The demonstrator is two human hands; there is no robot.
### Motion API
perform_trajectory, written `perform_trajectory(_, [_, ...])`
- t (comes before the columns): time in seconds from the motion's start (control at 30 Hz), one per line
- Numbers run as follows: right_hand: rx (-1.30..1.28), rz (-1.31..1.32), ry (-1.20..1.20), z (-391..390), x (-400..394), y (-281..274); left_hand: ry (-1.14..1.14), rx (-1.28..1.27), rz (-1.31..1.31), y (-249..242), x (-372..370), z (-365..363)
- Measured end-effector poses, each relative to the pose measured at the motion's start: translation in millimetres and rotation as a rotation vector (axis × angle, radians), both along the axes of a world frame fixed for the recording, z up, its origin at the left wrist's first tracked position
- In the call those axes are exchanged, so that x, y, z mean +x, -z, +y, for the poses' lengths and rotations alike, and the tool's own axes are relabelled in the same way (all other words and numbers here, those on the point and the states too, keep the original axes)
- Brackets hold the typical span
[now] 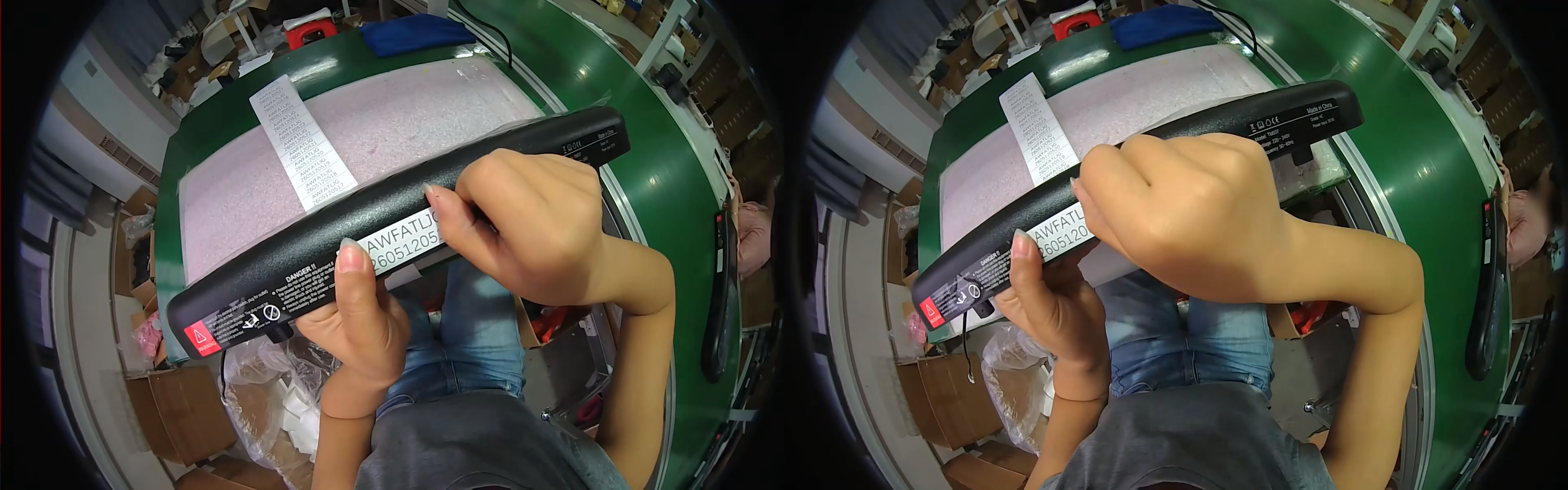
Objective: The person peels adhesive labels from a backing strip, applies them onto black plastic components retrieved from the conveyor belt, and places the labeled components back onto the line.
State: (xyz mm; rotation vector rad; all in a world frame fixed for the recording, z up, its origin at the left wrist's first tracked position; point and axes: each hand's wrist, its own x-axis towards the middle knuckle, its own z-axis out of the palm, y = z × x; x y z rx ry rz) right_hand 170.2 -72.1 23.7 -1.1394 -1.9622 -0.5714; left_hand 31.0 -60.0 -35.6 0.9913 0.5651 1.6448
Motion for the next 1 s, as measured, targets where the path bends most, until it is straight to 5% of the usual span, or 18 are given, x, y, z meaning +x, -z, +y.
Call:
perform_trajectory(0.73, [0.018, -0.053, -0.001, 0.8, 3.0, 1.5, 0.049, -0.058, -0.098, 1.9, -1.0, 0.9])
perform_trajectory(0.9, [-0.012, -0.156, 0.158, -6.4, 18.1, -4.3, 0.095, -0.071, -0.063, -1.2, -7.3, -0.8])
perform_trajectory(1.0, [0.016, -0.167, 0.202, -3.6, 25.8, -3.9, 0.439, -0.088, -0.31, -12.1, -16.7, -2.5])
